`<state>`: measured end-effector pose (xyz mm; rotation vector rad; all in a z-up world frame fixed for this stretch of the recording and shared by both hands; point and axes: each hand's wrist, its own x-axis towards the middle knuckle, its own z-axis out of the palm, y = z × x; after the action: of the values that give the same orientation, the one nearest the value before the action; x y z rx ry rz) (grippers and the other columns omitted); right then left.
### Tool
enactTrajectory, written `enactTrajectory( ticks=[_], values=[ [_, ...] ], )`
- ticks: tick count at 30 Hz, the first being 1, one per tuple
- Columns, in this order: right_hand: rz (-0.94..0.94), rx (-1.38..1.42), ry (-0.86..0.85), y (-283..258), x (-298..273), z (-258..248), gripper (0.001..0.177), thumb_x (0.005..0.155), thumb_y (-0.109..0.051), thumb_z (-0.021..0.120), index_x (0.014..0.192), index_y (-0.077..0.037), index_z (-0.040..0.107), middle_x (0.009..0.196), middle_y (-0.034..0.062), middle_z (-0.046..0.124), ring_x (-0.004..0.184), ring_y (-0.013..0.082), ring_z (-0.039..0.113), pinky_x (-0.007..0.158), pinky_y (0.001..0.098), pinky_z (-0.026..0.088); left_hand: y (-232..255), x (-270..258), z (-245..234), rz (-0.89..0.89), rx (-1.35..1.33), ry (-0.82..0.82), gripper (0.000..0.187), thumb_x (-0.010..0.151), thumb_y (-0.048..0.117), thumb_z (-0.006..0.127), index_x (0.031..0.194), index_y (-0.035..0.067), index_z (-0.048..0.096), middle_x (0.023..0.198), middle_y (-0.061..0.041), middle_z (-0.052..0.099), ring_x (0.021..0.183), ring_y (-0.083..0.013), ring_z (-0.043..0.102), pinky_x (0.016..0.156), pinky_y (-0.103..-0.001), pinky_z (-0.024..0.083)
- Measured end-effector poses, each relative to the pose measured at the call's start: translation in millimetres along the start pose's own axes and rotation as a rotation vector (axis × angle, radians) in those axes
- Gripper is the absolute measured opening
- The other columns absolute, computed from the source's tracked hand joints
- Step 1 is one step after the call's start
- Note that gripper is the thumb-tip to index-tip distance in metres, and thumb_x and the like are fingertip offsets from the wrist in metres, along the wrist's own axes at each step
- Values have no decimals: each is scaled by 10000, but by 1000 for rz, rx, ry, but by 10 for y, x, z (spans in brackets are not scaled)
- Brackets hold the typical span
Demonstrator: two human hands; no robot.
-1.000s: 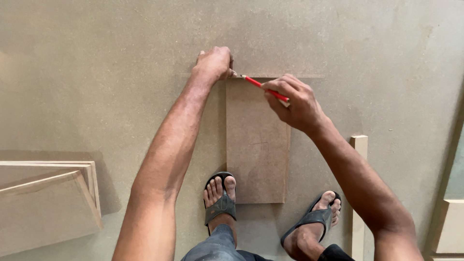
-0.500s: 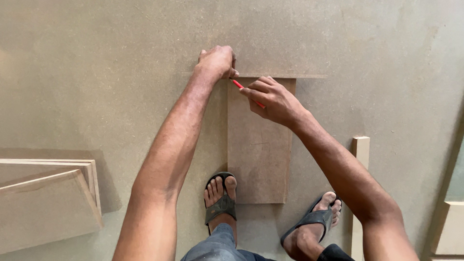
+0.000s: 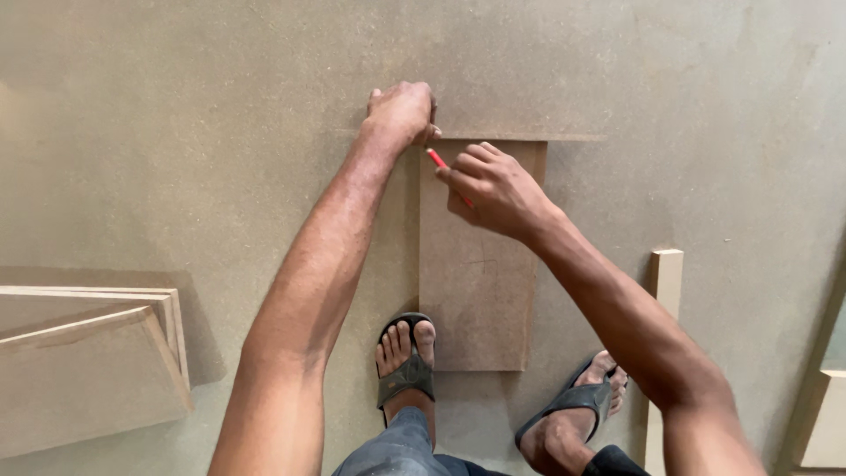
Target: The person marks lines on wood panels using a pencil.
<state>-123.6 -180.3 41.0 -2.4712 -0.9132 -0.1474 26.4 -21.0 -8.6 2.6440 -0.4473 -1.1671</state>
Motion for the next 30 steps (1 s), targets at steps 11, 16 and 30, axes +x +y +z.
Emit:
enactTrajectory(
  ticks=[11,16,30],
  values=[
    [398,60,282,851,-694,-325,119,1063,27,623,1145,-34,683,1036,82,765,965,264,733,852,392,597,-59,156,54,48,58,-6,262,822,331,876,1020,179,795,1130,-96,768,1144,-298,694,1138,-592,391],
    [586,361,134,925,-597,-423,152,966,48,699,1076,-44,649,1018,81,773,1008,228,777,910,362,629,-10,50,-6,58,54,7,246,830,321,867,1013,174,797,1117,-95,754,1127,-304,673,1150,-608,353],
    [674,329,27,1050,-714,-369,265,963,62,665,1190,-73,641,1056,93,780,1049,214,764,892,351,645,114,-110,-28,-15,21,5,240,840,323,815,1009,155,785,1026,-53,762,1016,-224,677,1212,-616,266]
  ],
)
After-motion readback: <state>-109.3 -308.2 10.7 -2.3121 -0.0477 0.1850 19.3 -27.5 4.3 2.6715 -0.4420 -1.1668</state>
